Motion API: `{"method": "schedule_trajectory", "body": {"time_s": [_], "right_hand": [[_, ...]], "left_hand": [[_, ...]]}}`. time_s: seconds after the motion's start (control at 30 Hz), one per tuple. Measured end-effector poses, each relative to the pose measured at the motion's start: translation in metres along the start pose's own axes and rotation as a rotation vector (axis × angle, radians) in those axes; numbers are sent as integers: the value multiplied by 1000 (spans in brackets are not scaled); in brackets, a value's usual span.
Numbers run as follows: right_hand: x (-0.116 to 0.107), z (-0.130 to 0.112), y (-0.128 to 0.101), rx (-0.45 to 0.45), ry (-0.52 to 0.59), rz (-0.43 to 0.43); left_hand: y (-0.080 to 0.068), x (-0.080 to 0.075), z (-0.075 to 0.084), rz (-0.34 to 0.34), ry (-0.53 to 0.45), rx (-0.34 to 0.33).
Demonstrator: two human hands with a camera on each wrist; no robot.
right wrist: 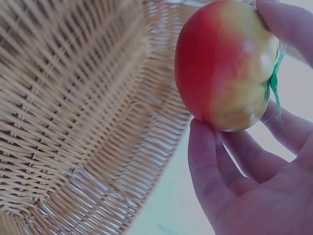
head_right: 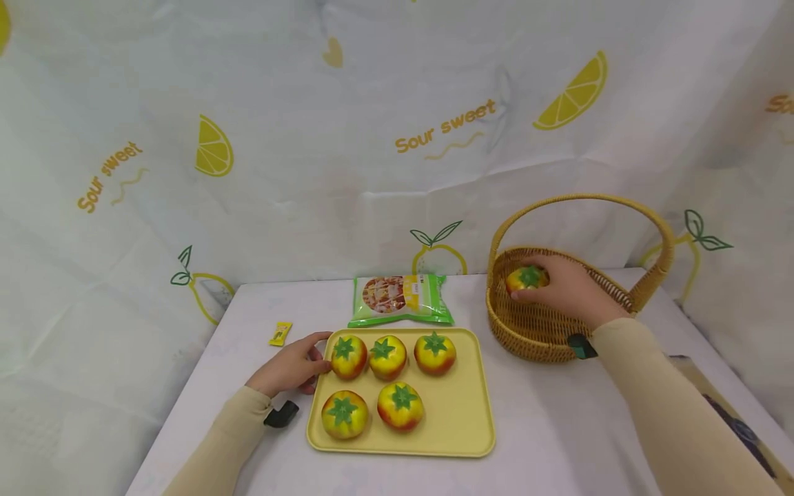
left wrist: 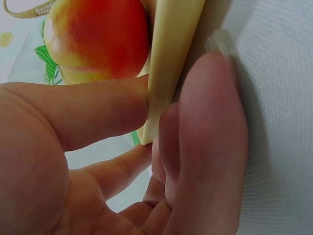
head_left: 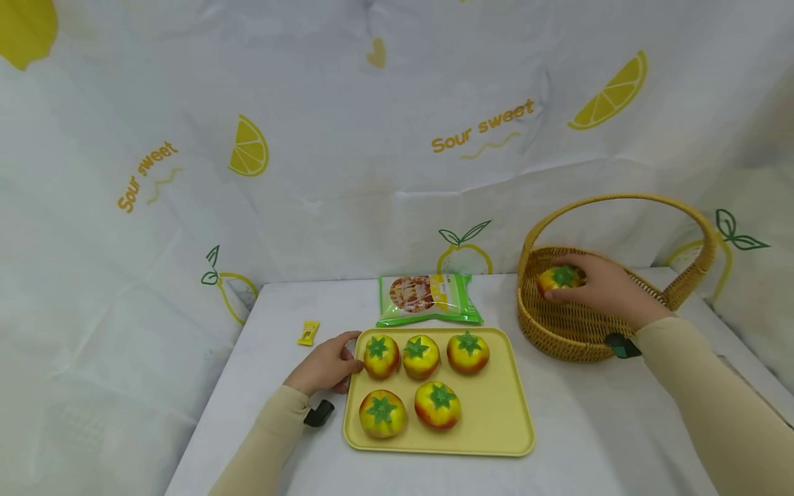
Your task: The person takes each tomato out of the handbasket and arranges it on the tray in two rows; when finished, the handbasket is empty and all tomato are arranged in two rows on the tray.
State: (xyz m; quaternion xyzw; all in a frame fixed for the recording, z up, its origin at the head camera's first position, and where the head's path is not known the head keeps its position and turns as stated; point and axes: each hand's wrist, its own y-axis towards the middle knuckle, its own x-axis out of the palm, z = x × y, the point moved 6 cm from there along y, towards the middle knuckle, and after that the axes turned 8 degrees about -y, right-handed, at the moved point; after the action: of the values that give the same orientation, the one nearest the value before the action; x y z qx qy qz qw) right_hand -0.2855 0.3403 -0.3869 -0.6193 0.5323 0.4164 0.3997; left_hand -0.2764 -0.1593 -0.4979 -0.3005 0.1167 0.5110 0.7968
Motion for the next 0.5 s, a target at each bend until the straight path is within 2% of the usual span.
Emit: {"method": "schedule_trajectory", "body": {"time_s": [0.23,0.5], "right_hand": [[-1,-32,-33,-7,0,58],[21,-79,-65,-78,58,117]], "left_hand": [[-3,-2,-1,9,13,-1],[-1,-1,0,5,34,4]]}}
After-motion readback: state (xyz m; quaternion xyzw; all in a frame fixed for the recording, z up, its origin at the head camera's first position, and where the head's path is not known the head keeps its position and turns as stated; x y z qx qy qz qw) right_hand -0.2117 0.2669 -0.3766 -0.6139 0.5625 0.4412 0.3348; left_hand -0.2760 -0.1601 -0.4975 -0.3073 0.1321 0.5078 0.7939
